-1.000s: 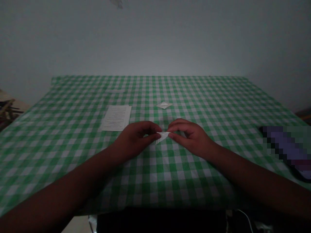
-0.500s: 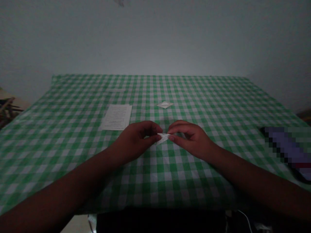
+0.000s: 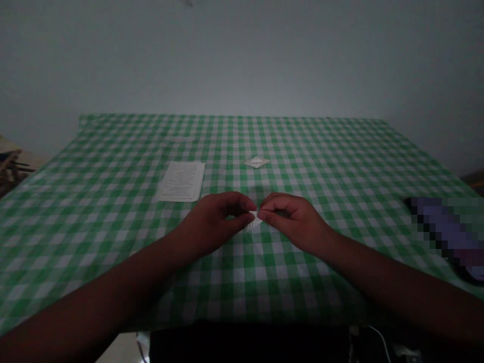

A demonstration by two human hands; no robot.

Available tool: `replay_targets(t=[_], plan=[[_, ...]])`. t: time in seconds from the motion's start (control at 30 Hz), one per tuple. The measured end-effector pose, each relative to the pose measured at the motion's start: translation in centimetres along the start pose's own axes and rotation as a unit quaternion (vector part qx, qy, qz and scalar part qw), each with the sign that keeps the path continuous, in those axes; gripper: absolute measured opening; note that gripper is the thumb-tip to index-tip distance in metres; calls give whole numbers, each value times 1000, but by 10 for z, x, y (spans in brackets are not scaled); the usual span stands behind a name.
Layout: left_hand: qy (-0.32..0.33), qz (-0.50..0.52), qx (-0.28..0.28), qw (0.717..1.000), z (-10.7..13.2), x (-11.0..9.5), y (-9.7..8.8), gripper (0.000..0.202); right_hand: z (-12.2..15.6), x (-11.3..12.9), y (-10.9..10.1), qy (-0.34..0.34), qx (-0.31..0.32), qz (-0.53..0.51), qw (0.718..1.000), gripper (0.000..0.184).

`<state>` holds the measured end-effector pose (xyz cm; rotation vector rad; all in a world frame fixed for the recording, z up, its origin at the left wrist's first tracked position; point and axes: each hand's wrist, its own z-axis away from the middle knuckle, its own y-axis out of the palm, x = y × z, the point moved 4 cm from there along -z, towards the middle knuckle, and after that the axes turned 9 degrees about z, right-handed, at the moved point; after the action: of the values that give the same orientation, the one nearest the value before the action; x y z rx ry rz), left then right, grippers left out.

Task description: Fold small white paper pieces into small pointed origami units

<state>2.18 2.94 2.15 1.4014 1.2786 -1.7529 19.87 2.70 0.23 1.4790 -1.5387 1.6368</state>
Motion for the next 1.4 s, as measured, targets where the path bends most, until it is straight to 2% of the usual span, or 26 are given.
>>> replay_targets(t=[0.43, 0.57, 0.67, 0.9, 1.03, 1.27, 1.4], plan=[[-28, -22, 14, 999, -3, 0, 1, 15, 0, -5, 2, 21, 20, -10, 1000, 18], [-33, -9, 19, 999, -5, 0, -4, 14, -2, -2, -2, -28, 71, 6, 997, 14], [-36, -7, 19, 999, -5, 0, -7, 13, -3, 2, -9, -64, 67, 38, 995, 15], [-5, -37, 36, 999, -1, 1, -6, 11, -1, 2, -9, -66, 65, 28, 995, 12], [9, -55, 36, 998, 0, -1, -6, 12, 0, 1, -8, -50, 53, 14, 997, 13], [9, -84, 24, 996, 1, -5, -6, 12, 0, -4, -7, 40, 23, -31, 998, 11], [-1, -79, 28, 996, 1, -2, -5, 12, 0, -6, -6, 54, 27, -36, 998, 10]])
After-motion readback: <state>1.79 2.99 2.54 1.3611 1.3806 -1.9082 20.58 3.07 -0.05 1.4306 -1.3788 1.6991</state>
